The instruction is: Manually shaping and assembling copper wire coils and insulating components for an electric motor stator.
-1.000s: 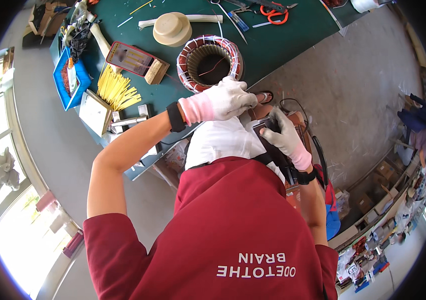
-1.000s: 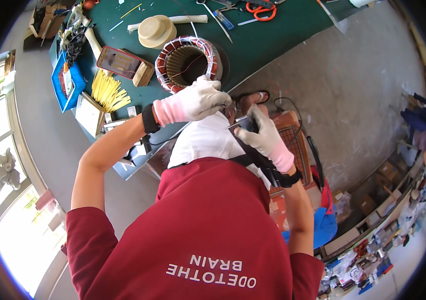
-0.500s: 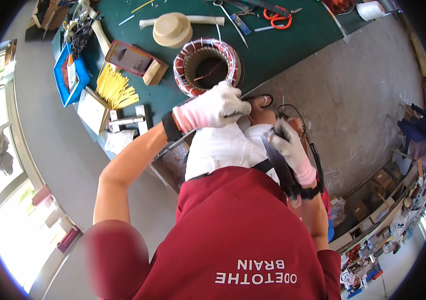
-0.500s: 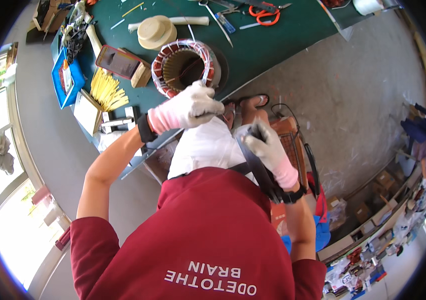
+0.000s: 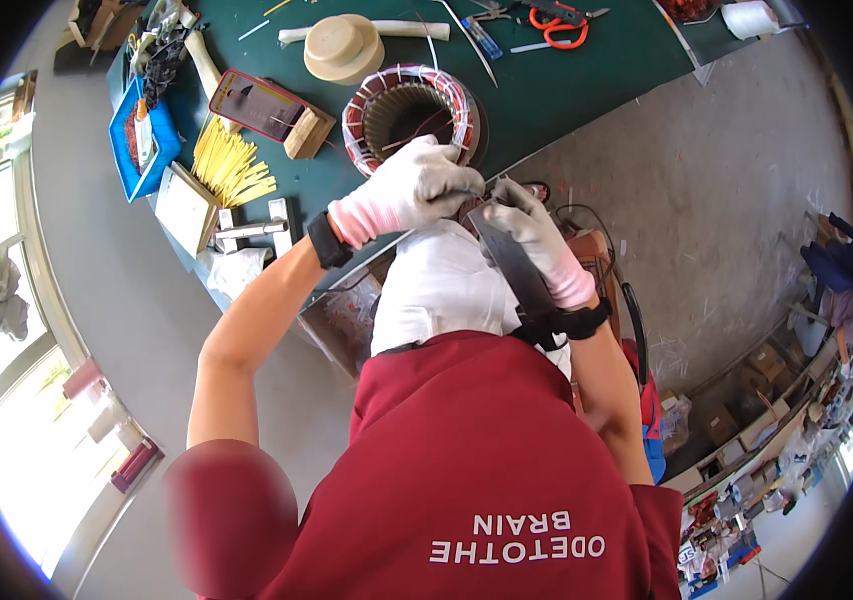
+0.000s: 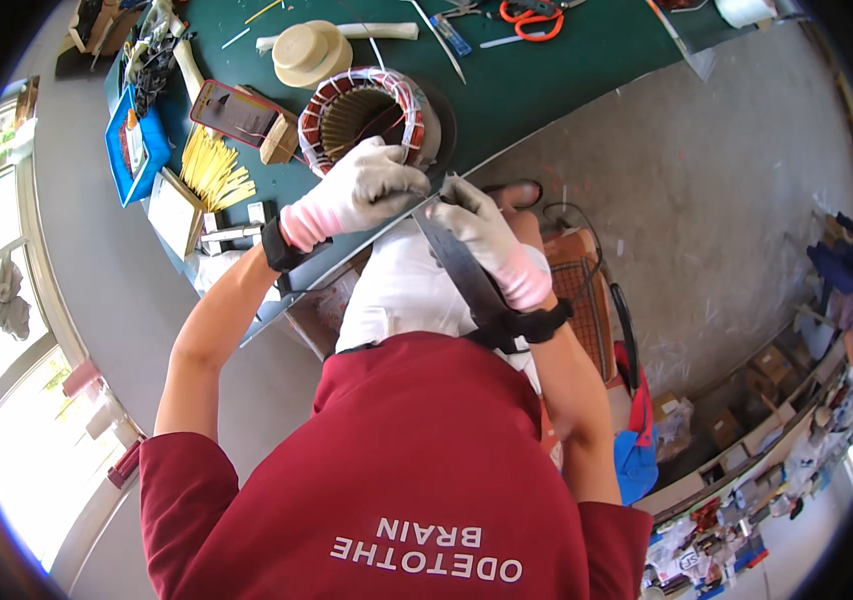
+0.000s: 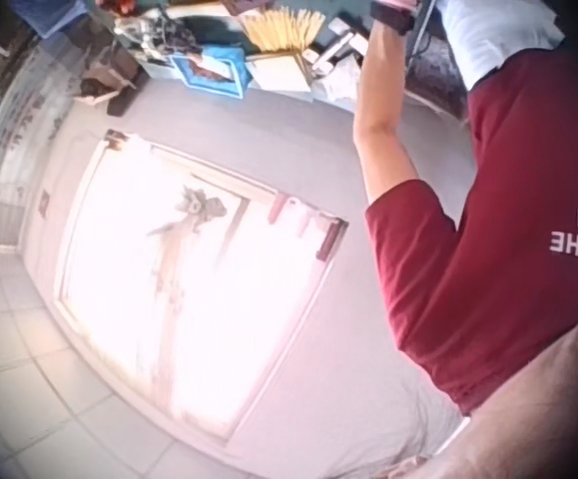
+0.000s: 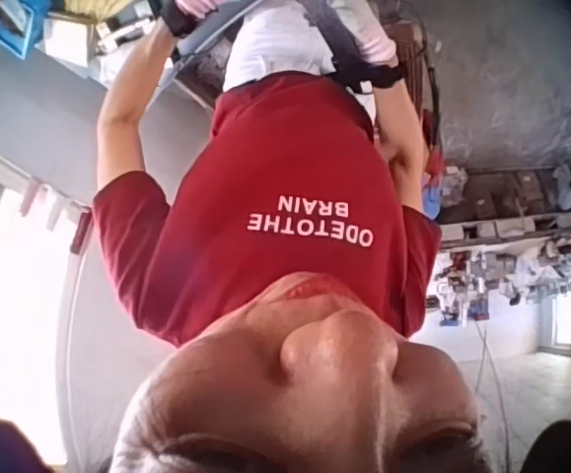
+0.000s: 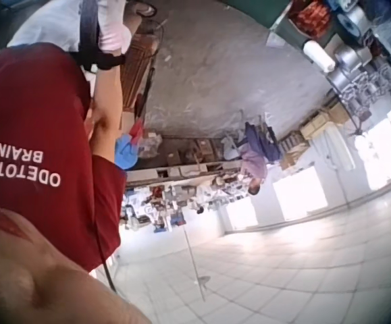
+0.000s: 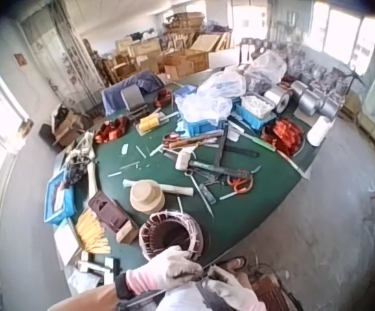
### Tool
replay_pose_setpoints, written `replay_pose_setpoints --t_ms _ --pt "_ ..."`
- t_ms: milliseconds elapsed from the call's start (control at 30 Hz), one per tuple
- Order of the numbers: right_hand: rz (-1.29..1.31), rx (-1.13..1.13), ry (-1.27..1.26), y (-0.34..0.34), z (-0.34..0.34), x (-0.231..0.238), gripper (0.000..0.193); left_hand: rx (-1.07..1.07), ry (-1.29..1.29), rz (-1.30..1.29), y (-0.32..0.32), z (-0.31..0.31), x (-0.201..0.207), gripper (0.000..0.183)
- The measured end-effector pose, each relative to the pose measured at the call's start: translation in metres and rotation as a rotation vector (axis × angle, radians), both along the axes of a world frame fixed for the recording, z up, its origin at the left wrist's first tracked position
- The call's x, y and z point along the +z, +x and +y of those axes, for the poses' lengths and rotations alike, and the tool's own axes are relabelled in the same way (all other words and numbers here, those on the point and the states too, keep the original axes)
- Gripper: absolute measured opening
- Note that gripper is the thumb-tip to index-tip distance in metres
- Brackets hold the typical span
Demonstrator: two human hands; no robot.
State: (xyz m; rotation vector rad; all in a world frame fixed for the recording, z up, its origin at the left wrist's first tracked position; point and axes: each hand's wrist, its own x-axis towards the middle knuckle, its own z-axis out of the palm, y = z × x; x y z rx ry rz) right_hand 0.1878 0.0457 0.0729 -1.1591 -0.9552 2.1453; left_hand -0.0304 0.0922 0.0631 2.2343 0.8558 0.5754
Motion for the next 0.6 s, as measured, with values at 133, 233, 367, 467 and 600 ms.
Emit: replay_pose_setpoints --t_ms 133,233,367,467,600 --pt "0.036 0.011 -0.058 0.033 -0.02 -0.009 0.014 -0.001 -0.047 0.051 -0.001 -0.002 -0.002 0.017" --pt "-0.002 -0.081 0.155 0.004 -0.013 -0.018 0.012 -0.034 -0.019 -0.004 0.005 0.001 -0.003 0.017" --pt "0.053 -0.041 -0.191 -0.005 -0.008 -0.004 0.011 -0.099 0.048 0.072 0.006 0.0 0.003 0.016" --pt "0.033 -0.073 -0.142 0.011 -0.02 -0.006 0.012 -0.04 -0.013 0.099 0.006 -0.001 0.001 0.017" --pt "0.062 -0.104 -0.169 -0.007 -0.001 0.0 0.014 -0.05 -0.024 0.108 0.008 0.0 -0.001 0.019"
